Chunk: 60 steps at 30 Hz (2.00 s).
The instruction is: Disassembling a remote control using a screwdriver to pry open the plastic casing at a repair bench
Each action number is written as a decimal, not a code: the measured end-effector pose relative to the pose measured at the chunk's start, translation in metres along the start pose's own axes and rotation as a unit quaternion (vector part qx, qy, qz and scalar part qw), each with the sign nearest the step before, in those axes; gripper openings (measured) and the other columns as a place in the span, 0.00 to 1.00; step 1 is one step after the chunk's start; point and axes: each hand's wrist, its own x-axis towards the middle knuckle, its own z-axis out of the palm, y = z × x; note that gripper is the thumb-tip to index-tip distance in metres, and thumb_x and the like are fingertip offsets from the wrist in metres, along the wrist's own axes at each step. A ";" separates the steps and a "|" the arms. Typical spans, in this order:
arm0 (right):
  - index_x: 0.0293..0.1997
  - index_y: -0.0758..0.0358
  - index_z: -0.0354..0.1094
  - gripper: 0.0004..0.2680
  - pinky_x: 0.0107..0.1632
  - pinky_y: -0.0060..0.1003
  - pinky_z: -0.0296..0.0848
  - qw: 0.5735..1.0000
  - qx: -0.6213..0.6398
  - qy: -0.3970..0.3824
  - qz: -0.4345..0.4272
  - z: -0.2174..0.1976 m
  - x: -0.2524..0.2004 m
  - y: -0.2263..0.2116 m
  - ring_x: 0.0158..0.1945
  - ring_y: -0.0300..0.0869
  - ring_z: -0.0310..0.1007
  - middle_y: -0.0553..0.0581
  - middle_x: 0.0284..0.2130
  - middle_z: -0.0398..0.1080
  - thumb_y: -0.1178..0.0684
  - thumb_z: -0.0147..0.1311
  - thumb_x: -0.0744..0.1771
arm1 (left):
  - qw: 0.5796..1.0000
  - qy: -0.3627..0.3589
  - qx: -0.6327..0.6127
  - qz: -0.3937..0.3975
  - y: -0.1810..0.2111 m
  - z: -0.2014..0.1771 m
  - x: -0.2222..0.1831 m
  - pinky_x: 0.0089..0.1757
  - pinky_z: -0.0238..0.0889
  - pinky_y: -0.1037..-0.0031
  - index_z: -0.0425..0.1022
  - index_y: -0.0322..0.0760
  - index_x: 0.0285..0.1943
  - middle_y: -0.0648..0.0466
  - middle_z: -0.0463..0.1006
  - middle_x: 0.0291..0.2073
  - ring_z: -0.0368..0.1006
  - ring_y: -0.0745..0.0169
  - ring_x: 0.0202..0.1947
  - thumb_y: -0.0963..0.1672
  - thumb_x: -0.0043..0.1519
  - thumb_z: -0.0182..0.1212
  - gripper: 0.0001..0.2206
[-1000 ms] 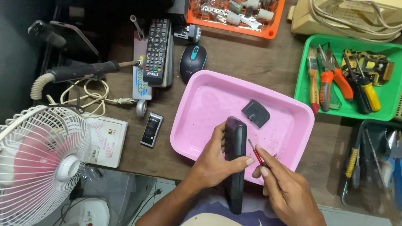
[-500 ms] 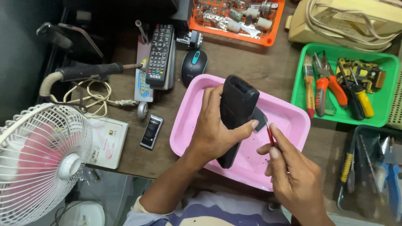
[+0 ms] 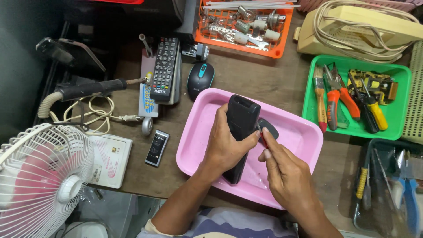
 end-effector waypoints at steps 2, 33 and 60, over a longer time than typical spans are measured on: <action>0.71 0.62 0.59 0.17 0.39 0.33 0.72 1.000 0.012 -0.005 -0.003 0.002 0.000 0.001 0.29 0.38 0.68 0.51 0.33 0.73 0.56 0.45 0.71 | 1.000 -0.004 -0.005 -0.018 0.001 -0.002 0.000 0.46 0.67 0.70 0.62 0.37 0.61 0.54 0.75 0.45 0.72 0.61 0.44 0.49 0.47 0.72 0.33; 0.72 0.65 0.58 0.18 0.42 0.34 0.69 0.999 0.020 0.038 -0.016 0.020 0.000 0.008 0.31 0.41 0.66 0.58 0.34 0.69 0.61 0.47 0.71 | 0.988 0.058 0.125 0.068 -0.012 0.013 -0.012 0.45 0.68 0.52 0.52 0.29 0.68 0.42 0.69 0.53 0.71 0.38 0.51 0.51 0.50 0.71 0.42; 0.70 0.71 0.59 0.17 0.46 0.39 0.71 0.995 -0.001 0.067 -0.071 0.019 0.012 0.009 0.37 0.45 0.70 0.62 0.40 0.71 0.63 0.47 0.71 | 0.998 0.011 0.056 0.024 0.000 0.008 -0.015 0.40 0.69 0.55 0.56 0.35 0.66 0.47 0.72 0.50 0.76 0.42 0.44 0.51 0.49 0.69 0.37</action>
